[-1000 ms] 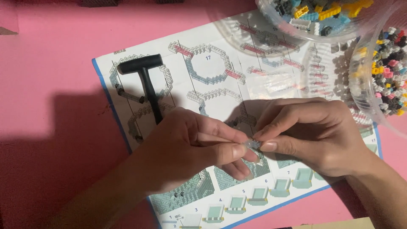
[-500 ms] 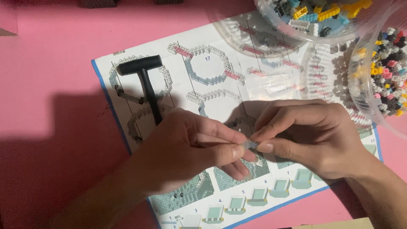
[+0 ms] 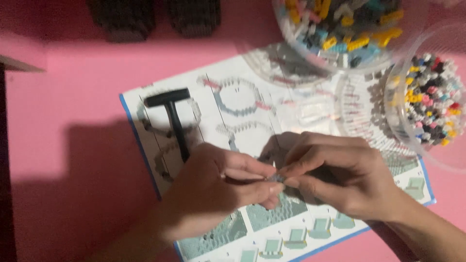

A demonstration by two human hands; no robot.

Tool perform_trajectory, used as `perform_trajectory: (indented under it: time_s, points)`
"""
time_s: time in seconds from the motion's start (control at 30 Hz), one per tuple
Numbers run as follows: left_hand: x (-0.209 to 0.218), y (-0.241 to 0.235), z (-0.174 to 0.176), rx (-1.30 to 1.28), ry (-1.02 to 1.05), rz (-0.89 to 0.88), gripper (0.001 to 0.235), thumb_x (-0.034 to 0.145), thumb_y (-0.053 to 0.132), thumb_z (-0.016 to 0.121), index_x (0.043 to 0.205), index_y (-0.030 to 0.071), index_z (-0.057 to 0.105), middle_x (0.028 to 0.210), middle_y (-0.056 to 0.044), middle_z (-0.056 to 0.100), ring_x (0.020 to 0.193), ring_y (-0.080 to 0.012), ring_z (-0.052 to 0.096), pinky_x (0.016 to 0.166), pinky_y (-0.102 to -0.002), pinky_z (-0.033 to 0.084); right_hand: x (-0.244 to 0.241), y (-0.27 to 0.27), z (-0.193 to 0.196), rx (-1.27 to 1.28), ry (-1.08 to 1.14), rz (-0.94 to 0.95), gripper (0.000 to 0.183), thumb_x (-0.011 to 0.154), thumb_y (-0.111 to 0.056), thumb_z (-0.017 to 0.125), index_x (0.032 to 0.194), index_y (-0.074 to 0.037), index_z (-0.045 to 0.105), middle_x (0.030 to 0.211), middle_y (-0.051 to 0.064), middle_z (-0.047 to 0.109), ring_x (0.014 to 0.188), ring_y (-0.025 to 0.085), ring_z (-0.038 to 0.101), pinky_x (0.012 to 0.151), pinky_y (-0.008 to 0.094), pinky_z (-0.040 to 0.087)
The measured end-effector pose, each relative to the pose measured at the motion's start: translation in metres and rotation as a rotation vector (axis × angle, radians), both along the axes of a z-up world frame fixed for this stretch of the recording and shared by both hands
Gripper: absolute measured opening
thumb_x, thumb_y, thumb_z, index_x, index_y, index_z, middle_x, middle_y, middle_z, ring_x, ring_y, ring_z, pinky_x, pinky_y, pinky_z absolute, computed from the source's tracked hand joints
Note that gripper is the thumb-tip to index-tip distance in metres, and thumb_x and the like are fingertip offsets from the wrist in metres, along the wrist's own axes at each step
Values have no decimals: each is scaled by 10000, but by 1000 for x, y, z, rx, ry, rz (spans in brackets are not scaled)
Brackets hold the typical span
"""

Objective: Assembling a pixel art figure using small plastic building blocks and a small hammer tool following a printed instruction guide.

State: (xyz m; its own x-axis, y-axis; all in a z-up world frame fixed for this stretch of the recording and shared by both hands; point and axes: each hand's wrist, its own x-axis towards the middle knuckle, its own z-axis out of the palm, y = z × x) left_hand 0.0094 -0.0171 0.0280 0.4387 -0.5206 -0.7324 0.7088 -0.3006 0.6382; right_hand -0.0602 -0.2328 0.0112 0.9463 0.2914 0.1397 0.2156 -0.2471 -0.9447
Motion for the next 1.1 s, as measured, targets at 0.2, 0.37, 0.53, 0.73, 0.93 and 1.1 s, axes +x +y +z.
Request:
perform_trajectory:
  time_s: [0.2, 0.37, 0.53, 0.73, 0.93, 1.1]
  points:
    - [-3, -1, 7, 141, -128, -67, 289, 796, 172, 867, 1027, 8, 924, 761, -146, 899, 664, -159, 868, 675, -209, 667, -7, 1, -3, -66, -38, -25, 64, 926, -77, 719, 950, -26, 750, 905, 88, 792, 802, 191, 773, 748, 284, 612]
    - [-6, 4, -2, 107, -285, -124, 295, 823, 270, 825, 1008, 67, 933, 753, -100, 913, 670, -116, 898, 674, -173, 681, -5, 5, 0, -49, -49, -37, 40, 925, -56, 722, 942, -29, 748, 883, 93, 781, 784, 192, 772, 743, 272, 615]
    - [-10, 9, -13, -22, -549, -130, 273, 883, 285, 751, 1001, 87, 898, 747, -72, 902, 668, -108, 897, 641, -179, 678, -5, 9, 2, -52, -25, -66, 59, 948, -92, 709, 965, -38, 729, 915, 101, 779, 839, 198, 784, 794, 282, 606]
    - [-14, 13, -14, -206, -766, -89, 255, 940, 228, 714, 1017, 25, 848, 764, -116, 870, 672, -149, 869, 656, -212, 675, -5, 14, 7, 168, 88, -41, 72, 963, -9, 694, 1030, 13, 711, 1026, 213, 788, 1025, 281, 805, 834, 318, 618]
    - [-16, 15, -16, -290, -743, -8, 223, 945, 160, 740, 1038, -22, 830, 805, -163, 859, 715, -163, 848, 701, -228, 692, -11, 5, -9, 91, 111, -124, 110, 939, -44, 739, 1024, 1, 791, 969, 122, 830, 844, 154, 763, 745, 262, 605]
    - [-14, 14, -19, -232, -642, -20, 243, 911, 170, 779, 1071, 3, 851, 831, -163, 873, 742, -155, 855, 754, -230, 708, -5, 14, 6, 351, 160, -26, 65, 973, -25, 701, 952, 19, 744, 951, 211, 792, 861, 267, 751, 796, 375, 601]
